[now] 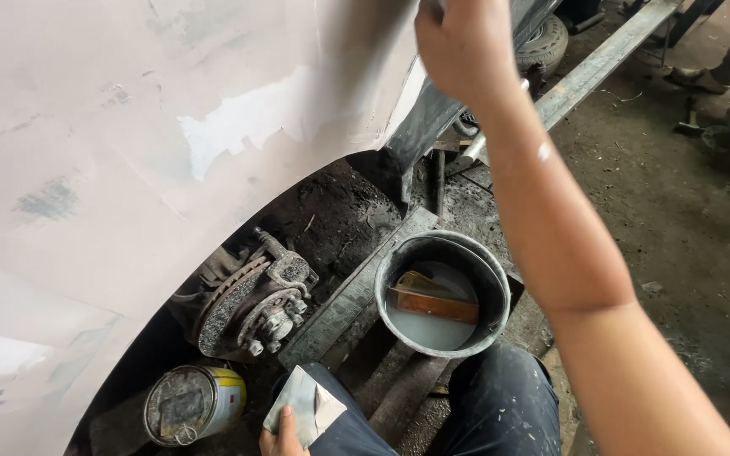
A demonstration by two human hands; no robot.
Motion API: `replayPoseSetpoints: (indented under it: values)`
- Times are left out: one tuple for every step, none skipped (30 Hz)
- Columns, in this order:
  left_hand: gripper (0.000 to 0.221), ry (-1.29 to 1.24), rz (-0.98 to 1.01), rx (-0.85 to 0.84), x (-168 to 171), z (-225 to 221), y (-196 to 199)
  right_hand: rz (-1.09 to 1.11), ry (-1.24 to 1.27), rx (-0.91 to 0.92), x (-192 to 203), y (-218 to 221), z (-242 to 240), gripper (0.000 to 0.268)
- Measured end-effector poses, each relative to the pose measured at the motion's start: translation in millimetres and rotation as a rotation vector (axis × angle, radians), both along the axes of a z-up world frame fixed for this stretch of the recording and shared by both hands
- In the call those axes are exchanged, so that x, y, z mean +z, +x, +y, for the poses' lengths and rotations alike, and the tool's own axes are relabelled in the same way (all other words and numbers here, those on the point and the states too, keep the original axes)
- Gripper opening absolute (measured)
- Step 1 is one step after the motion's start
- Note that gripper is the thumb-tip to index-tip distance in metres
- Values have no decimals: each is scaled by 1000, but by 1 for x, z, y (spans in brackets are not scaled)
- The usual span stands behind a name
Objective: The person is applying and smoothing body filler onto a car's fender using plastic spreaders.
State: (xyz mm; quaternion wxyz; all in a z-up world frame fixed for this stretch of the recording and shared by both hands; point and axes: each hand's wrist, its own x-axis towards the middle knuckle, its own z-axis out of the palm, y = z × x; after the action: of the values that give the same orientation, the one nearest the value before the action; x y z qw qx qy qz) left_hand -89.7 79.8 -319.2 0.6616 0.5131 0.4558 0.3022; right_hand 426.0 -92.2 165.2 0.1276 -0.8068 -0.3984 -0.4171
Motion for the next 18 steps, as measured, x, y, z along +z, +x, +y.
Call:
replayPoseSetpoints:
  values:
    - [45, 32, 21, 4, -5, 1, -1, 102, 171, 126, -3, -22, 4, 6]
    - [44, 66, 43, 5, -10, 2, -2, 202, 343, 251, -5, -44, 8, 13]
    - [44, 61, 46, 2, -15, 3, -5, 206, 340, 247, -8, -59, 13, 13]
    - [44, 75, 35, -1, -20, 6, -5, 122, 398, 353, -9, -74, 18, 35]
    - [43, 88, 24, -3, -25, 8, -5, 37, 451, 462, -10, -89, 24, 57]
    - [43, 87, 24, -1, -25, 7, -4, 38, 450, 464, -17, -90, 25, 57]
    - [43, 76, 27, 1, -25, 7, -4, 49, 419, 422, -23, -92, 26, 61]
    - [43, 66, 33, 5, -24, 5, -5, 63, 389, 382, -29, -93, 27, 65]
    - [43, 65, 35, 8, -14, 4, -2, 66, 388, 384, -32, -96, 27, 65]
    - [42, 31, 51, 21, -3, 2, 0, 60, 374, 404, -35, -100, 26, 63]
    - [42, -4, 67, 34, 8, 0, 1, 55, 360, 425, -38, -104, 24, 61]
    - [42, -5, 68, 32, 7, 0, 0, 56, 359, 423, -36, -101, 14, 61]
    - [41, -6, 42, 18, 6, 1, -1, 167, 257, 486, -33, -99, 3, 57]
    - [40, -6, 14, 6, 5, 2, -2, 276, 154, 550, -30, -97, -8, 54]
    - [40, -5, 15, 5, 9, -1, -1, 276, 155, 549, -21, -81, -15, 54]
    - [40, 11, 4, -10, 14, -1, -1, 218, 194, 461, -13, -65, -22, 38]
    - [40, 27, -7, -25, 18, 0, -1, 159, 231, 372, -5, -49, -29, 23]
    - [40, 33, -5, -30, 19, -3, 0, 159, 238, 367, -15, -6, -32, 23]
